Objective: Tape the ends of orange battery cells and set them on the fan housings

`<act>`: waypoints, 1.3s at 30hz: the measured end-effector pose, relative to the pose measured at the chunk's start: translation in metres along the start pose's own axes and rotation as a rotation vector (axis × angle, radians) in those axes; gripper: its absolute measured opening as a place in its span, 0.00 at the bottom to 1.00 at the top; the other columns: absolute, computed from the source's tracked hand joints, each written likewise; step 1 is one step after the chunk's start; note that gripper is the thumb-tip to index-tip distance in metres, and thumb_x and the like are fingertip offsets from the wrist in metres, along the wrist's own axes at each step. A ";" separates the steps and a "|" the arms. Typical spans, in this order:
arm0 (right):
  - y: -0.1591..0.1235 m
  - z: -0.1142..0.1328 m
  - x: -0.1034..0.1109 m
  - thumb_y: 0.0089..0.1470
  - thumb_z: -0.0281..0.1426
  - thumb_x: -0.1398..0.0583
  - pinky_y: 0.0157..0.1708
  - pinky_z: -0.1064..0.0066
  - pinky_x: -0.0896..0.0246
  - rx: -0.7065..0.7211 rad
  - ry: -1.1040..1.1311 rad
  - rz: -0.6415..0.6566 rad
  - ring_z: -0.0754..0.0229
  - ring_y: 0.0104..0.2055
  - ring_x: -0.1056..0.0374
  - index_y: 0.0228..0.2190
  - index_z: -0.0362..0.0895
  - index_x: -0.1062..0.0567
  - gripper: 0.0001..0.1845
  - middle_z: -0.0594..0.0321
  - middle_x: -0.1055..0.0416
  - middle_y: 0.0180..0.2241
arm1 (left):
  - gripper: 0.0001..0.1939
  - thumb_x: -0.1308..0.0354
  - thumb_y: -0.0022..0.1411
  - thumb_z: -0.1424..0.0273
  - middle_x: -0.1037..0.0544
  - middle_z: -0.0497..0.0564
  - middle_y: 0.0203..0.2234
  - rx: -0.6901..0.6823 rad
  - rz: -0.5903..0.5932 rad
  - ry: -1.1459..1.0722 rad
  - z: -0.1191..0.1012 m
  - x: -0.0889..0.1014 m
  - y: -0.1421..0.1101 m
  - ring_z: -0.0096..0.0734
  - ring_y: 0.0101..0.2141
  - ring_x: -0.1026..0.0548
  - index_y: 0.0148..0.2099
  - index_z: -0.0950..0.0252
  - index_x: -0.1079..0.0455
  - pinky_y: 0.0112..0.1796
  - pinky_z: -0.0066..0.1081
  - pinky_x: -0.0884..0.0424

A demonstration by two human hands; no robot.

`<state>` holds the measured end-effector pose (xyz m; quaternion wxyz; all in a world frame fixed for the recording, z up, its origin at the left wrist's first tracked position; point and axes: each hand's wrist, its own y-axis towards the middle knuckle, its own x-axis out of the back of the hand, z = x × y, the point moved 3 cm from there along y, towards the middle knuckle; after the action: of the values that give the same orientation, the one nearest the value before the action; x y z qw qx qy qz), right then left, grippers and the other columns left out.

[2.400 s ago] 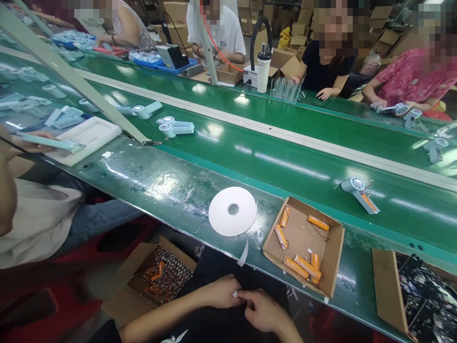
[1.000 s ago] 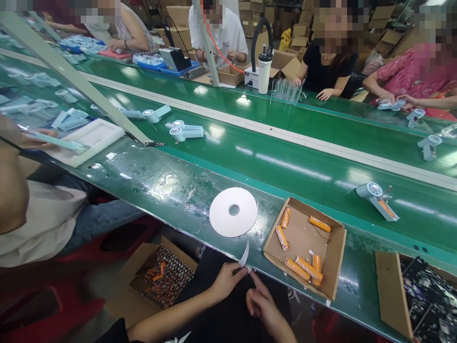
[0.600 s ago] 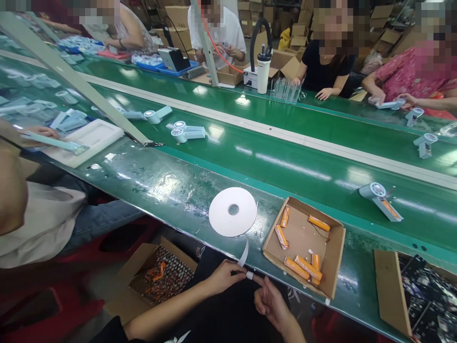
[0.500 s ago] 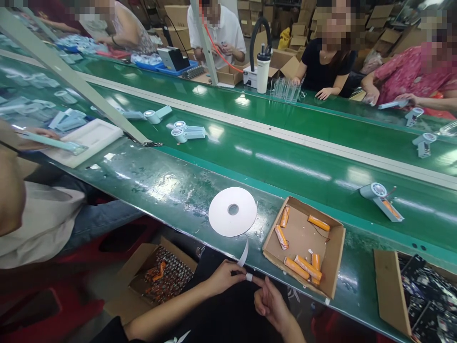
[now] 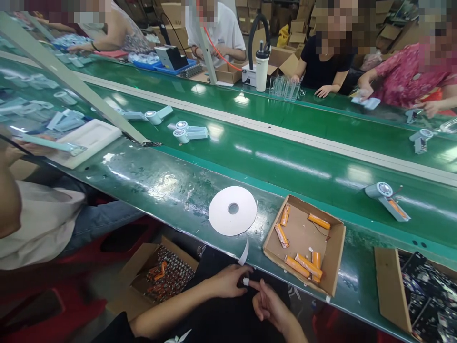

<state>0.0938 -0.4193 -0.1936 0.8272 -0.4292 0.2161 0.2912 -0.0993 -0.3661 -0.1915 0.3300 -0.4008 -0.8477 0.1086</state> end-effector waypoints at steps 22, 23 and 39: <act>0.007 0.008 -0.011 0.62 0.63 0.37 0.20 0.73 0.60 -0.017 -0.754 0.004 0.68 0.18 0.52 0.54 0.44 0.19 0.38 0.74 0.46 0.18 | 0.11 0.36 0.66 0.64 0.14 0.63 0.38 0.090 0.185 0.415 0.001 -0.032 0.015 0.56 0.44 0.14 0.43 0.64 0.16 0.48 0.46 0.20; 0.008 0.006 -0.010 0.63 0.62 0.37 0.21 0.73 0.61 -0.013 -0.791 -0.012 0.68 0.18 0.54 0.54 0.44 0.19 0.37 0.74 0.46 0.18 | 0.11 0.36 0.66 0.64 0.14 0.62 0.38 0.085 0.181 0.412 0.002 -0.032 0.015 0.55 0.44 0.14 0.43 0.63 0.16 0.48 0.45 0.20; -0.002 0.030 -0.033 0.65 0.47 0.39 0.48 0.58 0.37 -0.068 -1.265 -0.193 0.44 0.43 0.25 0.65 0.58 0.23 0.29 0.53 0.18 0.38 | 0.12 0.37 0.67 0.66 0.14 0.54 0.32 -0.153 0.218 0.352 0.019 -0.031 0.020 0.43 0.38 0.15 0.31 0.63 0.21 0.40 0.33 0.22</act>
<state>0.0743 -0.4047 -0.1562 0.8033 -0.2176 -0.3629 0.4191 -0.0852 -0.3748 -0.2294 0.4280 -0.5266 -0.7345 0.0072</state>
